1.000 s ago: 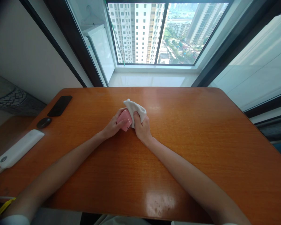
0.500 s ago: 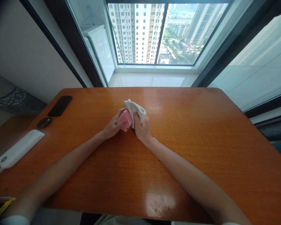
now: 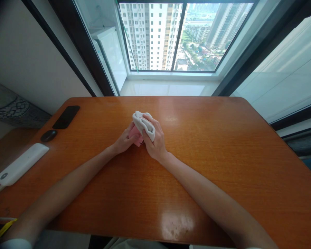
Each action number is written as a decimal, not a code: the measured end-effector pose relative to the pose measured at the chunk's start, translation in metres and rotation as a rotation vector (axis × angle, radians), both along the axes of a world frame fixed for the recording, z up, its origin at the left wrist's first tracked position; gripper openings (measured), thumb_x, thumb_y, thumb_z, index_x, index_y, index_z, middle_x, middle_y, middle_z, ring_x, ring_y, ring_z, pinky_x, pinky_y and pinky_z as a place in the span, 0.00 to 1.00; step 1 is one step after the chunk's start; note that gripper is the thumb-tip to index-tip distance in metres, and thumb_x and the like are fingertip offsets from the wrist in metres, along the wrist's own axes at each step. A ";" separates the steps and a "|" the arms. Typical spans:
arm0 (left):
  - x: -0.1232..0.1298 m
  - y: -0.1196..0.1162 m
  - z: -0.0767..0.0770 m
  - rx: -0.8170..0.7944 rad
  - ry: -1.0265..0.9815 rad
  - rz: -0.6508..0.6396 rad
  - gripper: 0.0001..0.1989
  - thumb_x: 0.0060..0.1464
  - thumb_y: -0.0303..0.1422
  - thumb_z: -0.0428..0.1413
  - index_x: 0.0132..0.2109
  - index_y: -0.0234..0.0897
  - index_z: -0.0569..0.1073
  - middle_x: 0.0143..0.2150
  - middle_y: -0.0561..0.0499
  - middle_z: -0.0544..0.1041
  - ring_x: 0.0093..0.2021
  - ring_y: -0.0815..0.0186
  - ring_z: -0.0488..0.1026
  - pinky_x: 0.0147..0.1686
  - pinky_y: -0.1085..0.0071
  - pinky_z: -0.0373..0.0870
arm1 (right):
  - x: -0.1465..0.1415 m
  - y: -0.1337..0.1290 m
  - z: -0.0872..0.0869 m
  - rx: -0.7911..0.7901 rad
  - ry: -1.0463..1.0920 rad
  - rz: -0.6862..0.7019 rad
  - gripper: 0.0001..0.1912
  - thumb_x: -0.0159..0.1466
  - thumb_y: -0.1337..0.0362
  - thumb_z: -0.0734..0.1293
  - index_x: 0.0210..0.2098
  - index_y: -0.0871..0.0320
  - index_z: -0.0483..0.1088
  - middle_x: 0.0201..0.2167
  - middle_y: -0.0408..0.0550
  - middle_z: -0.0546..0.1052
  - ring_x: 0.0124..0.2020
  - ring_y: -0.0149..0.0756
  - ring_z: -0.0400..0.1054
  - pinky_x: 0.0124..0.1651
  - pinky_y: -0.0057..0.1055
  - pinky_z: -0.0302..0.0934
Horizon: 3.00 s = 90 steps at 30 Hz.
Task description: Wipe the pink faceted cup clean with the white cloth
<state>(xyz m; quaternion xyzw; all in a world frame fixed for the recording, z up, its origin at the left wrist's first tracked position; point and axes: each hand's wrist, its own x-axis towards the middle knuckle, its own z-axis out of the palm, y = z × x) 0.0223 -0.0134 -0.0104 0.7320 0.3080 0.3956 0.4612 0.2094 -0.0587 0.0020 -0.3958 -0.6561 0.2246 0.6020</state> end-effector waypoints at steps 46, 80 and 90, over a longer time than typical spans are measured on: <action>0.001 -0.002 0.000 -0.011 0.015 0.001 0.33 0.66 0.55 0.60 0.65 0.37 0.68 0.56 0.43 0.79 0.54 0.53 0.77 0.57 0.59 0.74 | -0.002 -0.006 0.005 0.030 -0.055 -0.039 0.22 0.78 0.49 0.62 0.65 0.47 0.75 0.67 0.52 0.77 0.72 0.53 0.67 0.77 0.57 0.58; 0.001 0.000 -0.002 0.007 -0.008 -0.021 0.34 0.65 0.57 0.60 0.65 0.37 0.70 0.58 0.41 0.80 0.56 0.50 0.77 0.62 0.55 0.73 | -0.001 -0.008 0.007 0.133 -0.134 -0.006 0.22 0.77 0.51 0.63 0.67 0.44 0.74 0.70 0.50 0.76 0.74 0.54 0.66 0.77 0.60 0.57; 0.000 0.000 -0.002 0.008 0.012 -0.028 0.35 0.65 0.59 0.60 0.63 0.35 0.71 0.58 0.40 0.80 0.56 0.49 0.78 0.61 0.55 0.75 | -0.002 -0.009 0.007 0.141 -0.170 -0.010 0.23 0.77 0.49 0.62 0.67 0.44 0.75 0.70 0.50 0.76 0.74 0.55 0.66 0.77 0.60 0.58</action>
